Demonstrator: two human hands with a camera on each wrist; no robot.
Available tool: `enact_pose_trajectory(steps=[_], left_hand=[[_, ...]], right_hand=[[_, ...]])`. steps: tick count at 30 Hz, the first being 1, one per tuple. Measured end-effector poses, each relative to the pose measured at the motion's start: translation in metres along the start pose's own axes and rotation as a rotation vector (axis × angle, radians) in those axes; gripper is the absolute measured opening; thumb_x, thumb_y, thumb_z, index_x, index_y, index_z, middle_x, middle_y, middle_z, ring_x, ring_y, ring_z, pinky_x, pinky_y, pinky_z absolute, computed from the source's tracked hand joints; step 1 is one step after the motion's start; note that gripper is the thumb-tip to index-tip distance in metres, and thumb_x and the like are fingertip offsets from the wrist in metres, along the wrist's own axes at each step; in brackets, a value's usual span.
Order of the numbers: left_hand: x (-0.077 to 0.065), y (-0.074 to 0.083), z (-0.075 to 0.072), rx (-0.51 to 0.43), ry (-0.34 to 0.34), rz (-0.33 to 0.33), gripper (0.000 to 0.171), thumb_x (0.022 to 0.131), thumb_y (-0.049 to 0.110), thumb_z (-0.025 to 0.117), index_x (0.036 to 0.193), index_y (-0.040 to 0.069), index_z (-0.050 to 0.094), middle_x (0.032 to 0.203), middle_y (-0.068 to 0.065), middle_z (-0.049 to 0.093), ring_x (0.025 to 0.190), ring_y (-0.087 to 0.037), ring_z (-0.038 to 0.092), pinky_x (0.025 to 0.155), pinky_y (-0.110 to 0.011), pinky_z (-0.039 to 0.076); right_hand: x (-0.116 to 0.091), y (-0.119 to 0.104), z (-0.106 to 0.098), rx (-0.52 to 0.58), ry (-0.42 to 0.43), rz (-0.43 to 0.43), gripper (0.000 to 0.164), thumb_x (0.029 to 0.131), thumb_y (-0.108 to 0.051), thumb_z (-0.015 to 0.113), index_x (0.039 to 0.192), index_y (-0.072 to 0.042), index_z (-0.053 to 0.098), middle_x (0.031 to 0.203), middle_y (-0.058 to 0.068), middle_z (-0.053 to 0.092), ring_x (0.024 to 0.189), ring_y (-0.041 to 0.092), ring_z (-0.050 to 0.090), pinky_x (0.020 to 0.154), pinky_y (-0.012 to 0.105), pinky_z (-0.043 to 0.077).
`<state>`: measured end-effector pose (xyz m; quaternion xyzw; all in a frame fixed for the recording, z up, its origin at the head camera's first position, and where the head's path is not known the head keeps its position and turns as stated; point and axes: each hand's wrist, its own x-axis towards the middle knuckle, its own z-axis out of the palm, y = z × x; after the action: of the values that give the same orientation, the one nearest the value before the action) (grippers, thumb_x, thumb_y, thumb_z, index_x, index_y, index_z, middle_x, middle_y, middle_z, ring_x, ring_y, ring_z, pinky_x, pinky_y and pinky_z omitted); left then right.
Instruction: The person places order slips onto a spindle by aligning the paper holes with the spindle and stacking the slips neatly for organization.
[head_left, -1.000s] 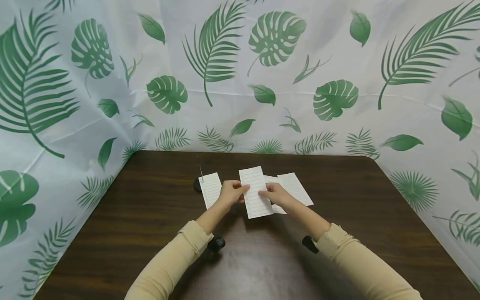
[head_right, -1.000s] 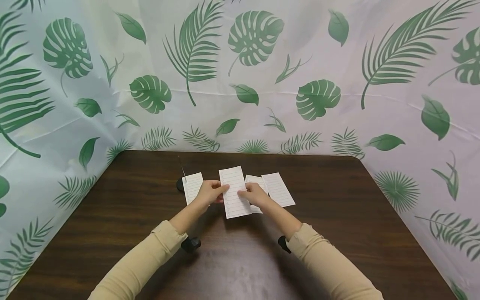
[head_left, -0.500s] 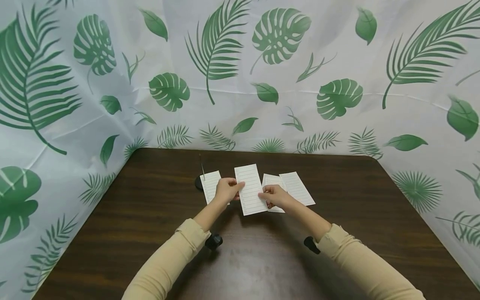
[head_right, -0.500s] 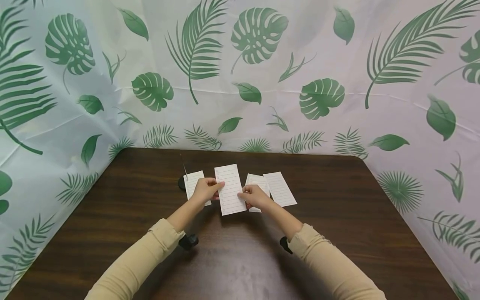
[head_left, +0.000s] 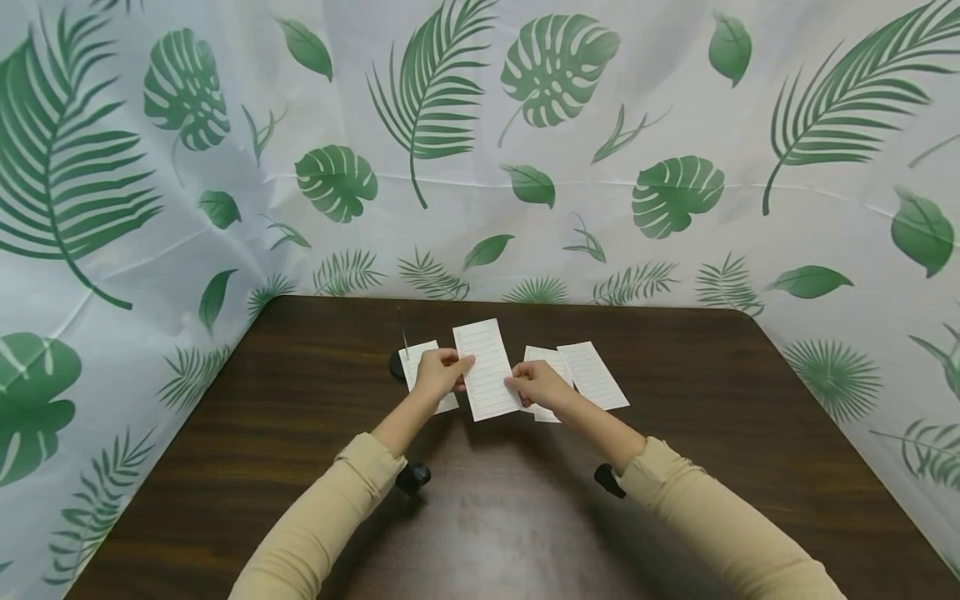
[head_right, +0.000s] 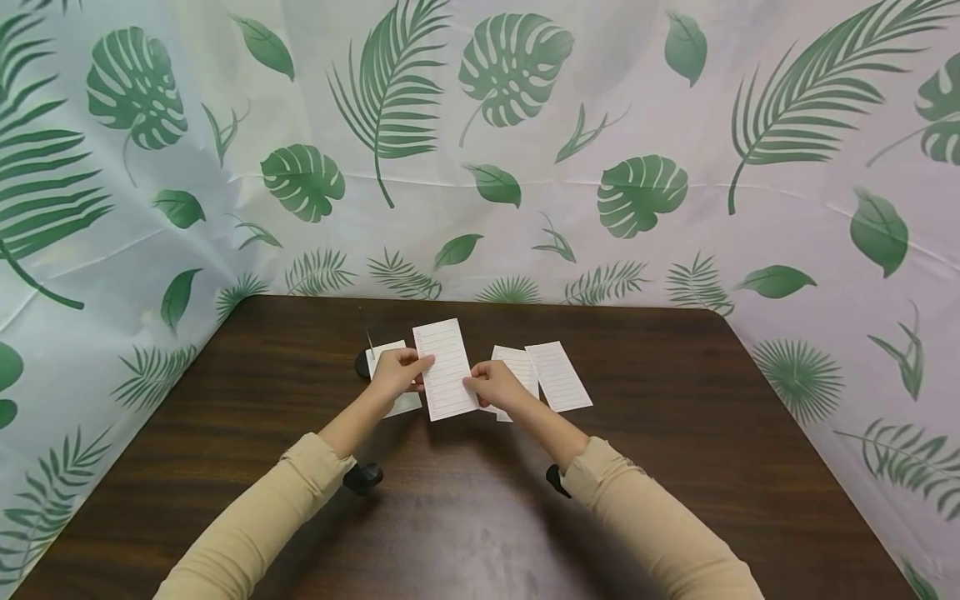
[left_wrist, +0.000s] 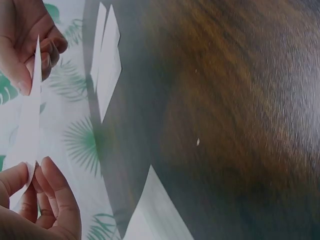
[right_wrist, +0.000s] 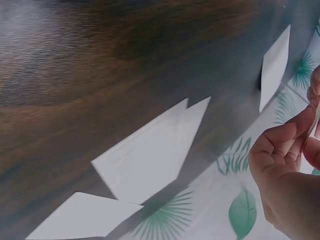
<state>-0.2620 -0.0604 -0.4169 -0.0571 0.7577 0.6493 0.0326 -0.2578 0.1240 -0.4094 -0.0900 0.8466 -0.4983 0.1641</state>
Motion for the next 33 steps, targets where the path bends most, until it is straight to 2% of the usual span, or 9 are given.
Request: enact_pose_trajectory(steps=[3,7,13,20,24,27,33], left_hand=[[0.002,0.002,-0.005,-0.004,0.013,0.008,0.019,0.089,0.013,0.064,0.086,-0.006,0.06,0.066,0.001,0.05,0.053,-0.007,0.051,0.06,-0.027,0.06],[0.005,0.007,-0.014,-0.009,0.018,0.035,0.019,0.089,0.012,0.063,0.081,-0.005,0.058,0.058,0.0,0.047,0.051,-0.008,0.049,0.051,-0.018,0.055],[0.008,0.018,-0.029,-0.026,0.018,0.036,0.022,0.09,0.012,0.063,0.093,-0.009,0.062,0.067,0.002,0.051,0.057,-0.009,0.051,0.055,-0.021,0.057],[0.014,0.037,-0.05,-0.008,0.04,0.019,0.025,0.092,0.014,0.061,0.101,-0.008,0.061,0.07,0.001,0.051,0.059,-0.007,0.051,0.067,-0.028,0.061],[0.019,0.044,-0.061,-0.012,0.038,-0.001,0.024,0.092,0.015,0.061,0.101,-0.007,0.06,0.062,0.002,0.049,0.054,-0.005,0.049,0.058,-0.018,0.057],[0.023,0.047,-0.066,-0.027,0.045,-0.016,0.025,0.091,0.013,0.062,0.105,-0.008,0.059,0.062,0.005,0.051,0.049,-0.003,0.05,0.052,-0.014,0.054],[0.029,0.05,-0.071,-0.043,0.066,-0.015,0.03,0.09,0.01,0.062,0.115,-0.007,0.058,0.071,0.005,0.054,0.052,-0.004,0.053,0.051,-0.015,0.053]], right_hand=[[0.002,-0.005,0.004,0.013,0.005,0.003,0.016,0.093,-0.007,0.054,0.094,0.009,0.058,0.055,-0.005,0.046,0.054,0.008,0.045,0.055,0.02,0.049],[0.007,-0.011,0.009,0.044,0.011,-0.003,0.018,0.093,-0.006,0.054,0.098,0.011,0.057,0.061,-0.003,0.053,0.052,0.007,0.049,0.057,0.025,0.055],[0.015,-0.025,0.015,0.07,0.026,-0.011,0.018,0.094,-0.004,0.053,0.098,0.012,0.058,0.069,0.003,0.061,0.055,0.007,0.054,0.06,0.029,0.059],[0.027,-0.052,0.014,0.056,0.011,-0.017,0.019,0.094,-0.005,0.053,0.101,0.012,0.058,0.07,0.004,0.062,0.052,0.007,0.054,0.05,0.016,0.052],[0.033,-0.065,0.014,0.056,-0.01,-0.046,0.02,0.094,-0.004,0.053,0.102,0.013,0.058,0.077,0.01,0.065,0.054,0.007,0.055,0.05,0.016,0.052],[0.037,-0.07,0.016,0.068,-0.018,-0.047,0.021,0.093,-0.004,0.053,0.102,0.014,0.059,0.08,0.011,0.064,0.056,0.008,0.055,0.051,0.017,0.052],[0.047,-0.077,0.019,0.086,-0.018,-0.027,0.02,0.094,-0.004,0.053,0.101,0.013,0.059,0.07,0.003,0.054,0.053,0.008,0.05,0.052,0.017,0.052]])
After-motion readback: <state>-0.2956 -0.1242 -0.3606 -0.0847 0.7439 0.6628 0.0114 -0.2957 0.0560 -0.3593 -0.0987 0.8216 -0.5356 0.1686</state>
